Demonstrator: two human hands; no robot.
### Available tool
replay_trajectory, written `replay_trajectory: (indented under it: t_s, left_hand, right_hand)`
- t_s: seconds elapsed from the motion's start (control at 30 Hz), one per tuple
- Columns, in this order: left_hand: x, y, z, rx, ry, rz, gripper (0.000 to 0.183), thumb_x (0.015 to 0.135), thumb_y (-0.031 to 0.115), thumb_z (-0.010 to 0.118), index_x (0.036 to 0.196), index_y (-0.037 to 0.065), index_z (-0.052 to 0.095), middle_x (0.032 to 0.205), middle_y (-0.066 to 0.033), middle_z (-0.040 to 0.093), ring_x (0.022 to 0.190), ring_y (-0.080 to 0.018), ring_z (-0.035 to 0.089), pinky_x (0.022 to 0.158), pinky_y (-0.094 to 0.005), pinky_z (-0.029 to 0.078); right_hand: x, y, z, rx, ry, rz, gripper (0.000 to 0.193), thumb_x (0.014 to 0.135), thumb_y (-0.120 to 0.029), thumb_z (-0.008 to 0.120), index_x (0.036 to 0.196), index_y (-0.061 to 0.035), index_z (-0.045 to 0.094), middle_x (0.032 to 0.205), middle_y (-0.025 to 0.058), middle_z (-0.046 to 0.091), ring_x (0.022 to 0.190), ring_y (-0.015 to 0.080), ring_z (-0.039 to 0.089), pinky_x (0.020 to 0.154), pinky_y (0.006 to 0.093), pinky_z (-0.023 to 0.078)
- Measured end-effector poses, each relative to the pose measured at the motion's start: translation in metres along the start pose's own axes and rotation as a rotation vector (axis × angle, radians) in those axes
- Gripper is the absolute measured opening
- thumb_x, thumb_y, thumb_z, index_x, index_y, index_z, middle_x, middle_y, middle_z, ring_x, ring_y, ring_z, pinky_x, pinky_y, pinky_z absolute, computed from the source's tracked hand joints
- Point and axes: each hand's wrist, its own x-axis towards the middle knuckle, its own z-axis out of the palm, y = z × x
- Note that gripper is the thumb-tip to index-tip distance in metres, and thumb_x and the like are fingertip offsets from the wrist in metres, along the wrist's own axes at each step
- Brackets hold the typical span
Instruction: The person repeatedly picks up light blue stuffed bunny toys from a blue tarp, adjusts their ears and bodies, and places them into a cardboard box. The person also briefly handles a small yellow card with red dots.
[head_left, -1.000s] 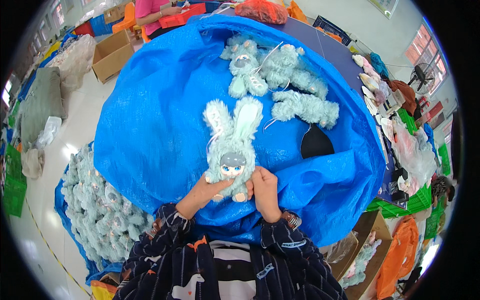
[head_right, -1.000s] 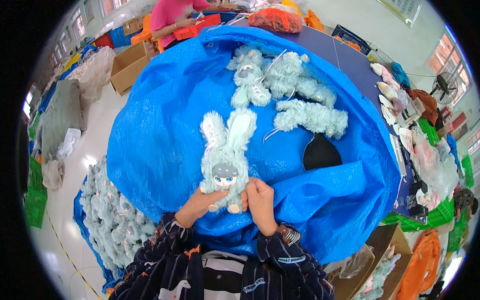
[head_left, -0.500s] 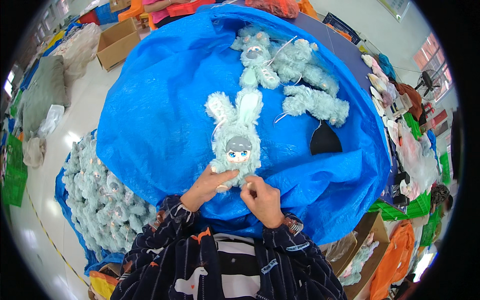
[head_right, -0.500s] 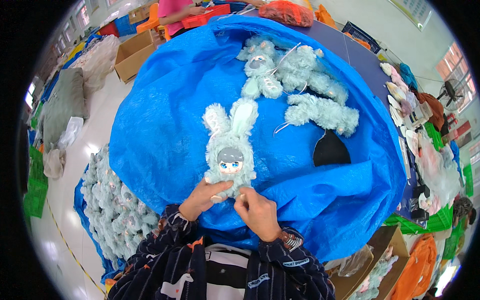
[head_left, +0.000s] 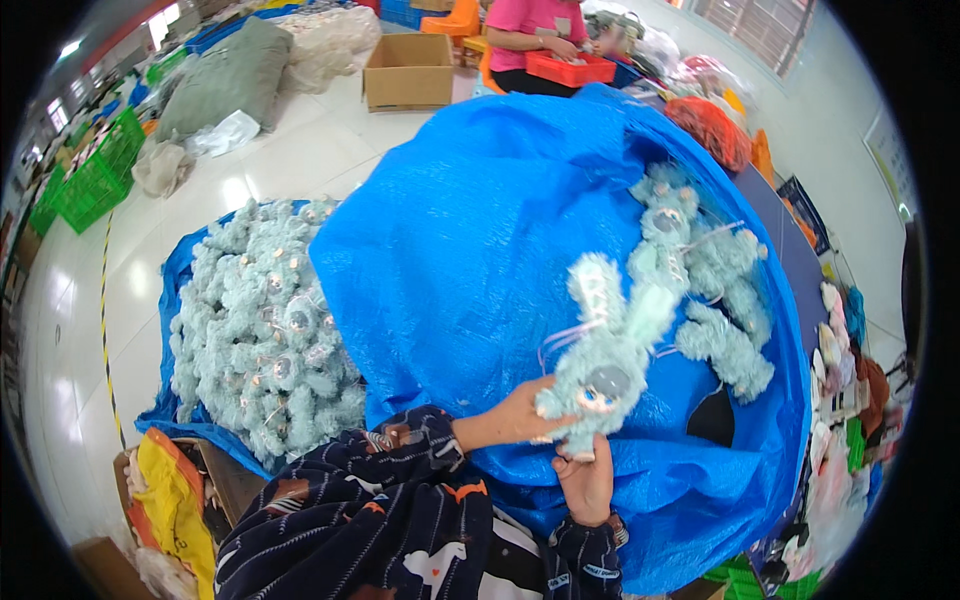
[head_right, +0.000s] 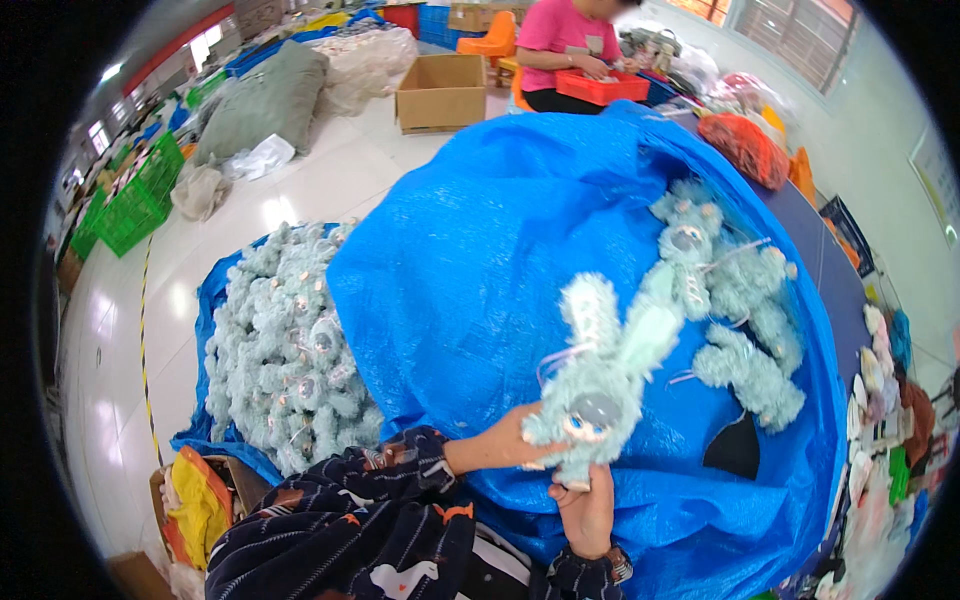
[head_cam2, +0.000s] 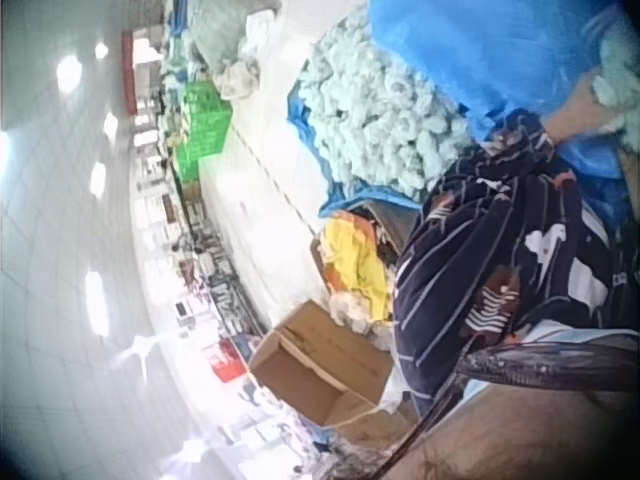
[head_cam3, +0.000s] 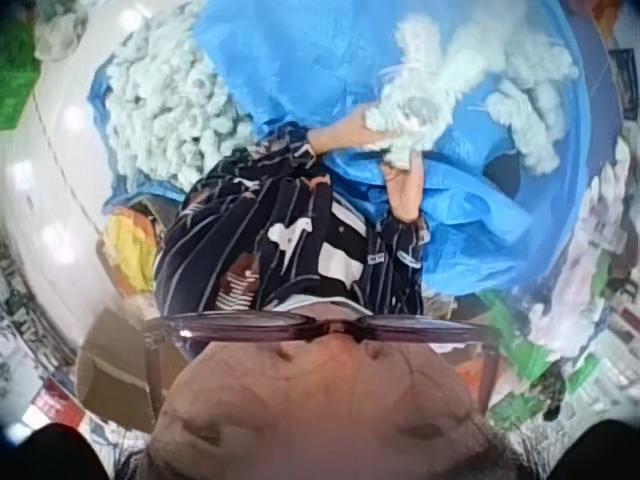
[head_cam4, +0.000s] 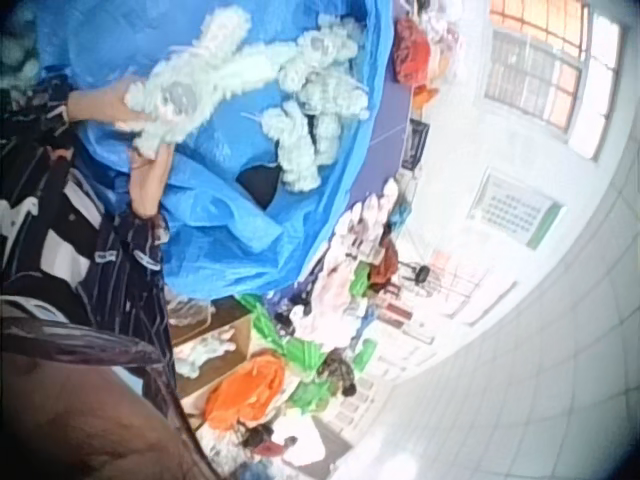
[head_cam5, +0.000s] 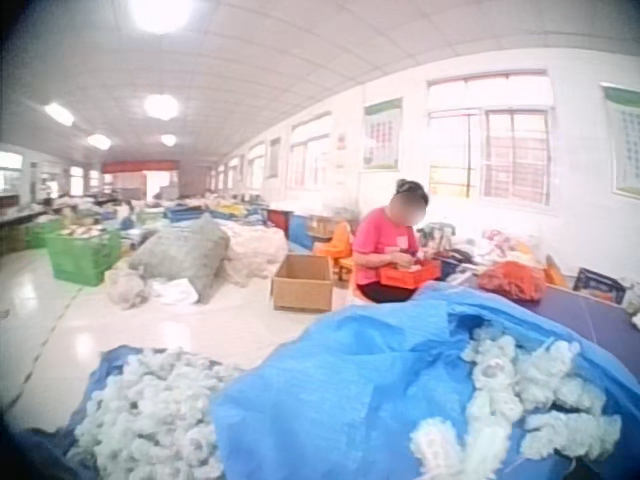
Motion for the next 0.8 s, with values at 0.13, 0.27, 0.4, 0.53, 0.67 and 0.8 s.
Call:
replay_trajectory:
  t_s: [0.13, 0.27, 0.4, 0.53, 0.67, 0.8]
  left_hand:
    - [0.001, 0.003, -0.003, 0.005, -0.063, 0.046, 0.052, 0.073, 0.009, 0.068, 0.12, 0.003, 0.044, 0.116, -0.0091, 0.051, 0.106, -0.0152, 0.046, 0.089, -0.03, 0.038]
    - [-0.004, 0.003, -0.008, 0.036, -0.055, 0.115, 0.056, 0.072, 0.01, 0.069, 0.12, 0.002, 0.043, 0.114, -0.0101, 0.051, 0.105, -0.0162, 0.047, 0.088, -0.0306, 0.038]
    - [-0.012, -0.015, -0.007, 0.07, -0.014, 0.161, 0.059, 0.069, 0.009, 0.07, 0.12, 0.002, 0.042, 0.114, -0.0107, 0.051, 0.106, -0.0171, 0.047, 0.088, -0.031, 0.038]
    - [-0.012, -0.012, -0.005, 0.041, -0.01, 0.011, 0.058, 0.071, 0.008, 0.068, 0.121, 0.002, 0.039, 0.114, -0.0099, 0.05, 0.105, -0.0186, 0.048, 0.087, -0.0332, 0.04]
    - [-0.001, 0.003, -0.001, -0.105, -0.05, 0.0, 0.067, 0.073, 0.009, 0.067, 0.127, 0.003, 0.028, 0.121, -0.0105, 0.043, 0.111, -0.0208, 0.044, 0.088, -0.0353, 0.039]
    - [-0.008, 0.007, -0.002, -0.252, 0.012, -0.009, 0.071, 0.074, 0.01, 0.063, 0.131, 0.003, 0.021, 0.129, -0.0107, 0.035, 0.117, -0.022, 0.037, 0.093, -0.0359, 0.034]
  right_hand:
    - [-0.005, 0.0, 0.004, 0.046, -0.074, 0.038, 0.027, 0.087, -0.025, 0.045, 0.109, -0.009, 0.047, 0.084, 0.0051, 0.054, 0.068, 0.0133, 0.047, 0.057, 0.0261, 0.038]
    - [-0.005, 0.001, -0.002, 0.057, -0.101, 0.091, 0.029, 0.085, -0.021, 0.045, 0.109, -0.0049, 0.045, 0.078, 0.0055, 0.051, 0.067, 0.0142, 0.046, 0.061, 0.0286, 0.037]
    - [-0.006, 0.006, -0.006, 0.214, -0.153, 0.15, 0.034, 0.081, -0.02, 0.046, 0.111, -0.0045, 0.043, 0.083, 0.0072, 0.053, 0.072, 0.0159, 0.049, 0.065, 0.0309, 0.039]
    - [-0.005, 0.007, 0.0, 0.281, -0.168, 0.084, 0.036, 0.08, -0.016, 0.048, 0.114, -0.0059, 0.042, 0.098, 0.008, 0.053, 0.076, 0.0162, 0.051, 0.065, 0.031, 0.041]
    - [-0.007, 0.002, 0.014, 0.08, -0.009, -0.224, 0.041, 0.078, -0.01, 0.049, 0.117, -0.0058, 0.038, 0.101, 0.0102, 0.052, 0.079, 0.0178, 0.052, 0.066, 0.0319, 0.043]
    - [0.0, 0.008, -0.007, -0.682, 0.282, -0.829, 0.034, 0.073, -0.002, 0.058, 0.103, -0.0039, 0.044, 0.096, 0.0122, 0.054, 0.083, 0.0226, 0.056, 0.069, 0.0337, 0.046]
